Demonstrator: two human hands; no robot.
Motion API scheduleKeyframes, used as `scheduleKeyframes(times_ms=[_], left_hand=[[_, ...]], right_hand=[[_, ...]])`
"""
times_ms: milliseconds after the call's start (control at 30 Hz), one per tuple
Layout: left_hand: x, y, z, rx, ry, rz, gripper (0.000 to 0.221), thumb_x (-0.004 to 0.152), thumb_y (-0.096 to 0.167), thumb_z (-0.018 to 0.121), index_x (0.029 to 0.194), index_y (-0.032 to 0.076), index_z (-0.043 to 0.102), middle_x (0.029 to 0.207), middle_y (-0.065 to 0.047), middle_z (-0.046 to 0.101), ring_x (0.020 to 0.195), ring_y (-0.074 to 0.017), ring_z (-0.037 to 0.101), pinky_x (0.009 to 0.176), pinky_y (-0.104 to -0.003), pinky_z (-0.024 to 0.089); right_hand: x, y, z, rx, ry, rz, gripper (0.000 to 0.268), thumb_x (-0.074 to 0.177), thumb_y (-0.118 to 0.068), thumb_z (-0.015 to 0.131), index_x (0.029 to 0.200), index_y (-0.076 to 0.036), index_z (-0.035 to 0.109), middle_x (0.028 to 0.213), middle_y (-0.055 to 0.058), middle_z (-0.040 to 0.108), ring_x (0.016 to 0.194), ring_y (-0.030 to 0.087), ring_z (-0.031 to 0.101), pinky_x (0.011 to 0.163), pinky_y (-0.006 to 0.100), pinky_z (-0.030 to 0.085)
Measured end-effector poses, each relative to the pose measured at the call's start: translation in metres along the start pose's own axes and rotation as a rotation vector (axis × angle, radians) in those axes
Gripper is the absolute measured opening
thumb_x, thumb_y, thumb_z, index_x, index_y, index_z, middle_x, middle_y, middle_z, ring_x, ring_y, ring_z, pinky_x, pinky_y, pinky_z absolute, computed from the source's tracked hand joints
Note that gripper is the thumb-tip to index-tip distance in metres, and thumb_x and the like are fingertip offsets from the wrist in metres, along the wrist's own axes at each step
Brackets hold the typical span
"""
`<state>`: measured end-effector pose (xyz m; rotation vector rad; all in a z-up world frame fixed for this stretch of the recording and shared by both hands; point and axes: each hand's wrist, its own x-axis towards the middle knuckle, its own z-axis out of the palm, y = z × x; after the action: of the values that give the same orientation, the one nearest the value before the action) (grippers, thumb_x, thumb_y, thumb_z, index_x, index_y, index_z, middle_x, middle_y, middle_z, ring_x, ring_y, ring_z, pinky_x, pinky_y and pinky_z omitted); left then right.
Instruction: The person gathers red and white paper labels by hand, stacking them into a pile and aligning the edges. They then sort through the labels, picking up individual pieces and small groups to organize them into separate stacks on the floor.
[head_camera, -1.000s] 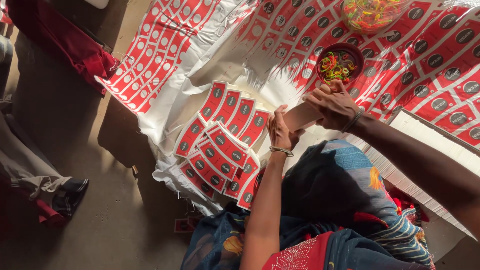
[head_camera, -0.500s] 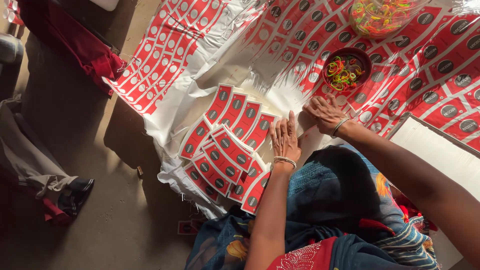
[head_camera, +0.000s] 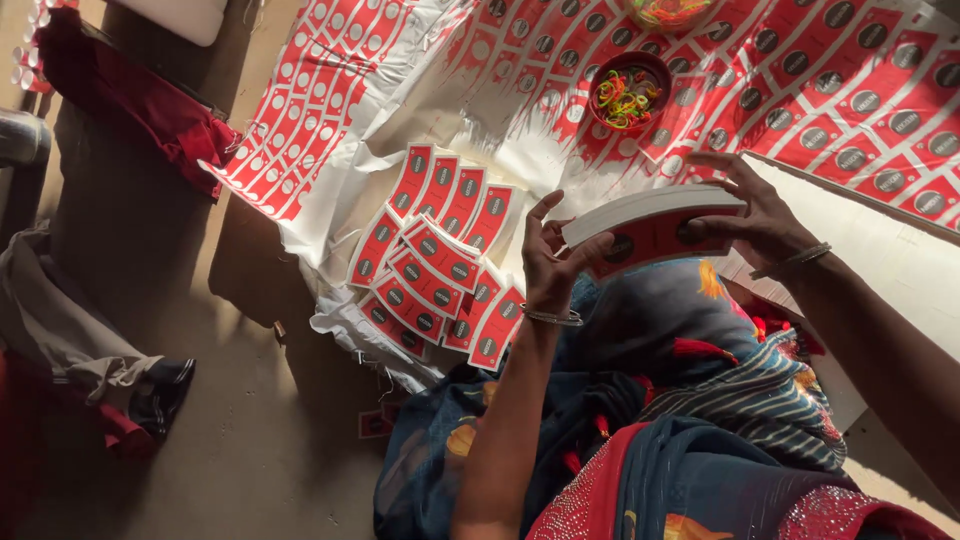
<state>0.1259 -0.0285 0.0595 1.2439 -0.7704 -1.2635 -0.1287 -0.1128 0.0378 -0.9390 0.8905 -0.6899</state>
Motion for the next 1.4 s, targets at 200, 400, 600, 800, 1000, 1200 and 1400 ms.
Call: scheduleKeyframes(times_ms=[200,400,600,800,1000,1200,1400], left_hand=[[-0.067,-0.057,0.104,0.212,-0.251,-0.253,0.09,0.076,0.024,0.088,0.147,-0.002,0.04,0.109,-0.027,0.068,0.097,-0.0295,0.073,0.081,-0.04,0.062],[-0.127,-0.123,0.148,0.63,-0.634,0.07,0.079,0.091,0.038,0.082,0.15,0.002,0.045,0.138,-0.025,0.057,0.128,-0.0352,0.058,0.105,-0.046,0.05],[-0.14,-0.121,0.112,0.546,-0.682,-0.154,0.051,0.091,0.023,0.076,0.134,0.002,0.06,0.132,-0.014,0.063,0.122,-0.0242,0.067,0.1,-0.035,0.059],[-0.141,-0.074,0.048,0.629,-0.495,-0.076,0.042,0.095,0.018,0.072,0.134,0.005,0.061,0.12,-0.011,0.073,0.109,-0.0204,0.074,0.093,-0.032,0.062],[-0.197,-0.074,-0.054,0.647,-0.134,-0.094,0.04,0.094,0.018,0.074,0.131,0.007,0.064,0.115,-0.011,0.076,0.107,-0.0199,0.074,0.09,-0.032,0.06],[-0.24,-0.131,-0.193,0.124,0.343,-0.03,0.038,0.101,0.021,0.071,0.13,-0.001,0.064,0.115,-0.006,0.073,0.099,-0.0128,0.068,0.084,-0.027,0.057],[-0.171,-0.195,-0.337,-0.031,0.907,0.063,0.048,0.103,0.027,0.062,0.142,0.0,0.054,0.135,-0.011,0.06,0.118,-0.018,0.059,0.102,-0.035,0.047]], right_hand=[[-0.164,0.056,-0.09,0.264,0.304,0.071,0.082,0.079,-0.021,0.08,0.153,-0.004,0.047,0.123,0.014,0.067,0.117,0.024,0.066,0.099,0.043,0.055],[-0.368,0.183,-0.209,0.436,0.612,0.06,0.063,0.092,-0.017,0.079,0.147,0.002,0.055,0.119,0.01,0.067,0.108,0.019,0.065,0.093,0.033,0.051],[-0.466,0.268,-0.244,0.491,0.938,0.117,0.045,0.094,-0.016,0.073,0.132,0.001,0.057,0.114,0.006,0.067,0.105,0.017,0.068,0.092,0.036,0.06],[-0.462,0.3,-0.273,0.341,1.017,0.292,0.055,0.097,-0.016,0.083,0.135,0.004,0.051,0.118,0.01,0.064,0.106,0.016,0.061,0.088,0.033,0.048],[-0.345,0.227,-0.271,0.017,0.783,0.376,0.05,0.093,-0.019,0.082,0.13,0.002,0.055,0.118,0.011,0.066,0.106,0.02,0.065,0.088,0.034,0.053],[-0.043,0.164,-0.08,-0.935,0.7,0.18,0.043,0.092,-0.021,0.08,0.125,-0.001,0.062,0.116,0.013,0.068,0.105,0.023,0.067,0.089,0.037,0.055],[0.028,0.108,-0.047,-1.197,0.349,-0.285,0.036,0.09,-0.024,0.079,0.119,-0.005,0.069,0.114,0.015,0.07,0.104,0.027,0.069,0.09,0.039,0.057]])
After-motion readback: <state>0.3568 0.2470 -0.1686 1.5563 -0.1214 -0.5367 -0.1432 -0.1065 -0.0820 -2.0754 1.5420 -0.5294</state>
